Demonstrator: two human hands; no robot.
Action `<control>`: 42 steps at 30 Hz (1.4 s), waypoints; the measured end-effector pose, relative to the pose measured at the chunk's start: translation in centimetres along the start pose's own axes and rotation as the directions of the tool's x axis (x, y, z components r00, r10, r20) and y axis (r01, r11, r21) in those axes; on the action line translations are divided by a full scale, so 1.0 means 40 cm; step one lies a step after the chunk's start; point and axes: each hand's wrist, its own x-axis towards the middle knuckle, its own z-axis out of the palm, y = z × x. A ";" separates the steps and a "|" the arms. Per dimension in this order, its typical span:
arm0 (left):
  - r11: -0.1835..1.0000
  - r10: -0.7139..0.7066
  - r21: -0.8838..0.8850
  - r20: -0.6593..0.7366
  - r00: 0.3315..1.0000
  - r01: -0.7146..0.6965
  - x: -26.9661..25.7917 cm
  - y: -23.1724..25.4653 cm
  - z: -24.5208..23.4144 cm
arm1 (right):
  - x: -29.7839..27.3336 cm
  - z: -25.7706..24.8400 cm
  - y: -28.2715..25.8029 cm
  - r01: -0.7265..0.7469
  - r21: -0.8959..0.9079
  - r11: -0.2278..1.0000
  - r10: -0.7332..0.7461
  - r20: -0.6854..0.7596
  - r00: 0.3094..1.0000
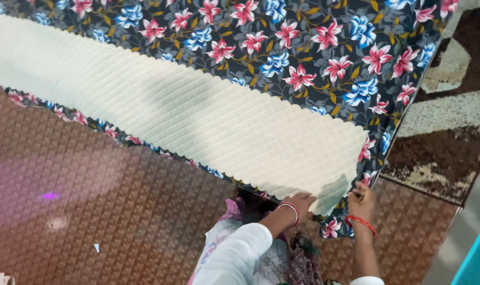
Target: The person places a long quilted runner across the width of a bed, smoothing it with their hands and then tucks the floral bedsheets under the mattress at the foot and sides.
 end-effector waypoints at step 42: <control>0.301 -0.799 -0.721 -0.548 0.248 -0.624 -1.083 -1.349 -0.114 | -0.480 1.420 -1.345 0.084 0.078 0.993 -0.097 0.963 0.251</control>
